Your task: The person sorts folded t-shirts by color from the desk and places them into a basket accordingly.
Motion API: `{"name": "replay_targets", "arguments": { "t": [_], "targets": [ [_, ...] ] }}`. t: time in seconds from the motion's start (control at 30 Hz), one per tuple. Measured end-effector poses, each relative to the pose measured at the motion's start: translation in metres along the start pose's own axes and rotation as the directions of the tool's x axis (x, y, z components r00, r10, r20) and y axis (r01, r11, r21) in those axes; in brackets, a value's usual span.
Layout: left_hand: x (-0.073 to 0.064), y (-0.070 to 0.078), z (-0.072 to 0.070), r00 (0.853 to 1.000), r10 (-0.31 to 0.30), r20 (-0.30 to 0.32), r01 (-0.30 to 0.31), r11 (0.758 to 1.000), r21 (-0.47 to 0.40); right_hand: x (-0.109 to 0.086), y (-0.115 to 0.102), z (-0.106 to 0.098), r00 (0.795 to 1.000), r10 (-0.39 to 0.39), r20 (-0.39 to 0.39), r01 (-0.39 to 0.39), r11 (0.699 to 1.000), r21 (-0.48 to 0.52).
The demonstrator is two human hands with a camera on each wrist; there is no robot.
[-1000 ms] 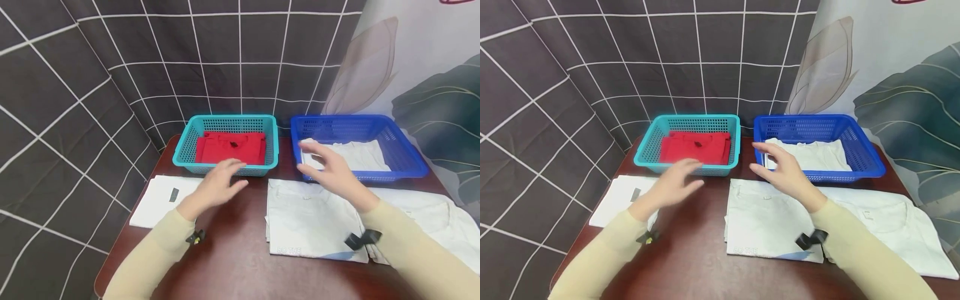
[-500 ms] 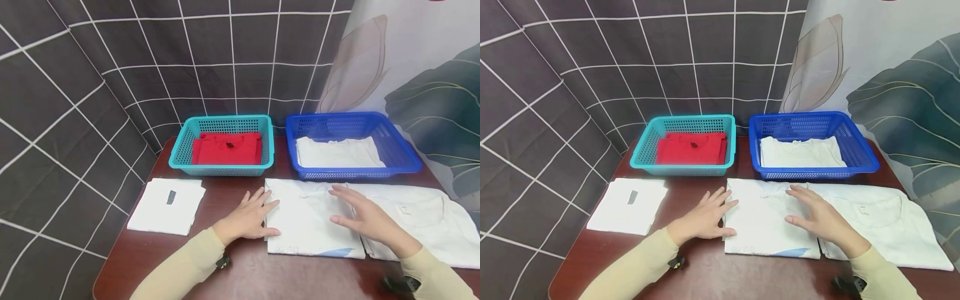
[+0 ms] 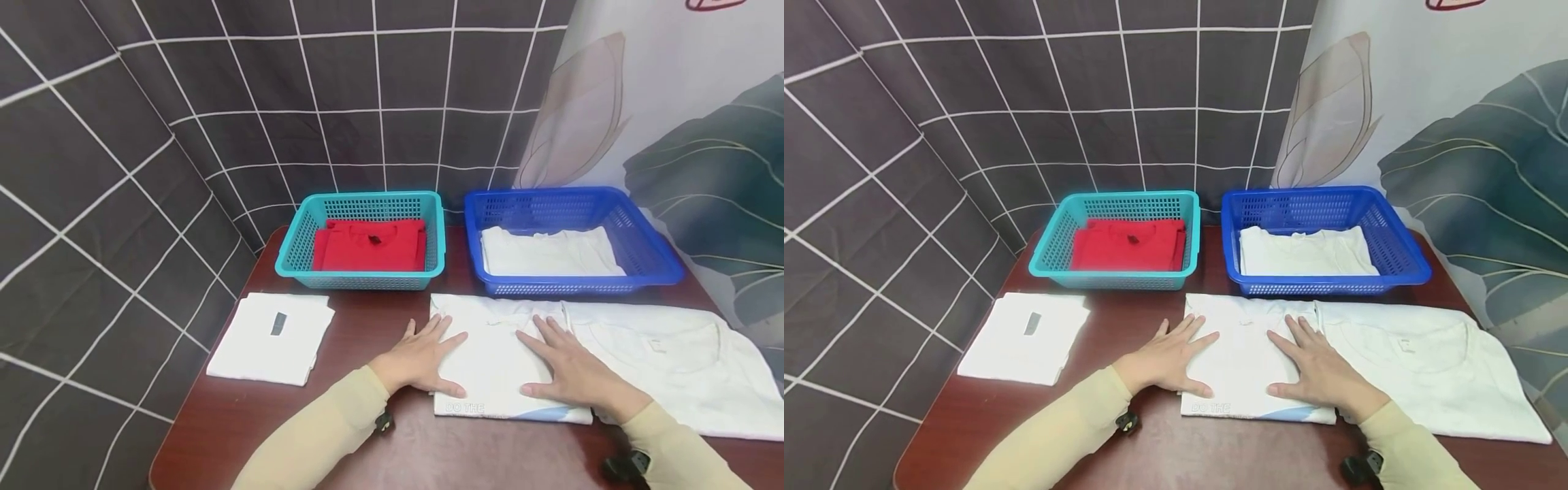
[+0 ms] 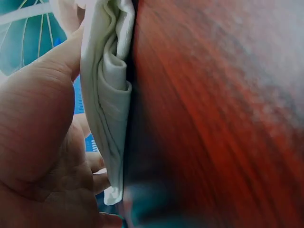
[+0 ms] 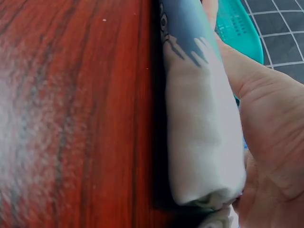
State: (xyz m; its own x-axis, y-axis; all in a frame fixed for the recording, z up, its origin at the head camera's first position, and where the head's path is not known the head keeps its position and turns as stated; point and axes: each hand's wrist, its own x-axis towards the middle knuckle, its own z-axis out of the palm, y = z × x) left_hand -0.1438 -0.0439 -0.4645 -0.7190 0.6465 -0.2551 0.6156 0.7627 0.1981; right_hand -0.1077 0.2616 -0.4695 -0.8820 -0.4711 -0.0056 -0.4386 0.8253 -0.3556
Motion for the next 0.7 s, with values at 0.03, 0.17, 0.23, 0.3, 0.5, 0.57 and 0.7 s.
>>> {"name": "replay_targets", "arguments": {
  "t": [0.03,0.17,0.23,0.3,0.5,0.57,0.7],
  "targets": [
    [0.0,0.0,0.0,1.0,-0.002,0.001,0.002,1.0,-0.004,0.0,0.0,0.001,1.0,0.003,0.003,-0.003,1.0,-0.005],
    [-0.002,-0.001,0.001,1.0,-0.009,0.002,0.009,1.0,-0.003,0.001,0.0,0.004,1.0,-0.002,-0.01,0.002,1.0,-0.03],
    [-0.002,-0.002,0.002,1.0,-0.013,0.004,0.013,1.0,-0.005,0.001,-0.001,0.005,1.0,-0.011,-0.025,0.01,0.999,-0.043],
    [-0.003,-0.003,0.002,1.0,-0.012,0.001,0.012,1.0,-0.007,0.002,-0.003,0.006,0.999,-0.019,-0.041,0.016,0.998,-0.056],
    [-0.005,-0.008,0.004,1.0,-0.008,0.006,0.009,1.0,-0.023,0.004,-0.006,0.01,0.998,-0.02,-0.058,0.015,0.997,-0.077],
    [-0.006,-0.01,0.004,1.0,-0.011,0.012,0.011,1.0,-0.027,0.005,-0.008,0.012,0.998,-0.016,-0.053,0.012,0.997,-0.081],
    [-0.011,-0.016,0.004,1.0,-0.014,0.015,0.015,0.999,-0.04,0.009,-0.014,0.015,0.999,-0.018,-0.05,0.014,0.996,-0.086]
  ]
}}
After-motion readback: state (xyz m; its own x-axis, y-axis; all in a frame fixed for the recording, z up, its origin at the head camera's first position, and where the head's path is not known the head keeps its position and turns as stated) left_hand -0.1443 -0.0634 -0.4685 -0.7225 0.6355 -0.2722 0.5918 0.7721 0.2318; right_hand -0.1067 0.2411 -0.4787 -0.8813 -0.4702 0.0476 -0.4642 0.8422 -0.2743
